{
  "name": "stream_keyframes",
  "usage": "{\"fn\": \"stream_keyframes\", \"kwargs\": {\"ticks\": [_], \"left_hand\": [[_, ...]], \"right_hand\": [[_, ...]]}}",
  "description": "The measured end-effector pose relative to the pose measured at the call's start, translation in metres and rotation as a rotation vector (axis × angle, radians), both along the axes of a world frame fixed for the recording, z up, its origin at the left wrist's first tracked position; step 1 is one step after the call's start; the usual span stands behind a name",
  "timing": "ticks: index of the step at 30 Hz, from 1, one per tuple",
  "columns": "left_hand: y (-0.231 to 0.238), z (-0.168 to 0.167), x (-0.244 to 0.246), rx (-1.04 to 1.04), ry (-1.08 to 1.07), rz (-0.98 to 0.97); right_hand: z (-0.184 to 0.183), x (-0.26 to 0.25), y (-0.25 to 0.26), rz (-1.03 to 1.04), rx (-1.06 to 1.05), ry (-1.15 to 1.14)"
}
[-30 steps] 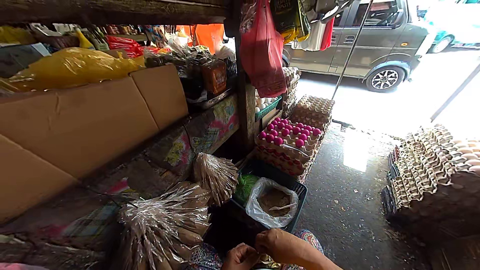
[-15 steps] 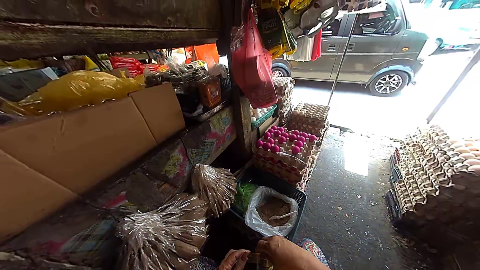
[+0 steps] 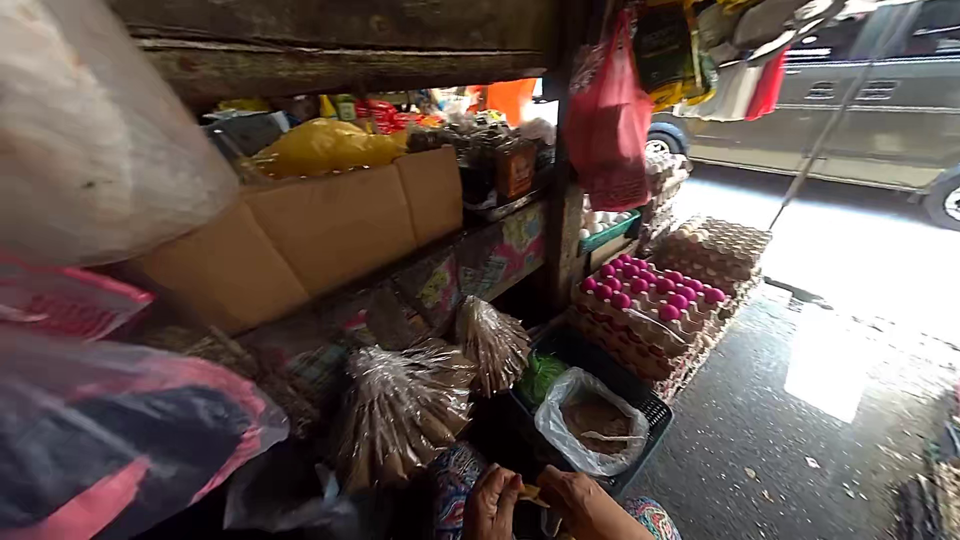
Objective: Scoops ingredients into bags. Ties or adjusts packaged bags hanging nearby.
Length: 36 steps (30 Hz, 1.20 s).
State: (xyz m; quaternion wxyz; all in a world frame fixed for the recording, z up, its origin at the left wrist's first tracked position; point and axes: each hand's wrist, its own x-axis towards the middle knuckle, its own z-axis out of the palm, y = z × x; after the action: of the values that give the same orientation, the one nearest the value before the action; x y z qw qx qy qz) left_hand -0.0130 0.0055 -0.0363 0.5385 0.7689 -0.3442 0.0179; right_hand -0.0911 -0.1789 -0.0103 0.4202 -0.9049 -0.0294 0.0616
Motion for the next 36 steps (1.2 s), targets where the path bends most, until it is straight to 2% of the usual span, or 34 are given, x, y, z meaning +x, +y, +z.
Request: {"fn": "stream_keyframes", "kwargs": {"ticks": [3, 10, 16, 25, 28, 31, 33, 36], "left_hand": [[0.003, 0.008, 0.001, -0.002, 0.057, 0.081], [-0.002, 0.01, -0.005, 0.071, 0.131, -0.017], [-0.021, 0.013, -0.005, 0.126, 0.003, 0.06], [-0.023, 0.028, -0.002, 0.078, 0.156, 0.061], [-0.024, 0.022, 0.0, 0.059, 0.088, 0.03], [-0.028, 0.011, 0.004, 0.076, -0.061, -0.054], [-0.03, 0.01, 0.004, 0.118, -0.128, -0.161], [-0.035, 0.005, 0.006, 0.113, -0.179, -0.249]], "right_hand": [[0.006, 0.0, -0.002, -0.007, 0.023, -0.02], [0.006, -0.012, -0.029, -0.044, -0.033, 0.1], [0.0, -0.029, -0.041, -0.107, 0.03, -0.006], [0.003, -0.034, -0.061, -0.12, 0.031, -0.011], [0.001, -0.033, -0.068, -0.09, 0.032, 0.015], [-0.003, -0.025, -0.069, -0.002, 0.126, 0.031], [-0.005, -0.016, -0.061, 0.072, 0.195, -0.009], [0.008, -0.003, -0.039, 0.115, 0.19, -0.042]]}}
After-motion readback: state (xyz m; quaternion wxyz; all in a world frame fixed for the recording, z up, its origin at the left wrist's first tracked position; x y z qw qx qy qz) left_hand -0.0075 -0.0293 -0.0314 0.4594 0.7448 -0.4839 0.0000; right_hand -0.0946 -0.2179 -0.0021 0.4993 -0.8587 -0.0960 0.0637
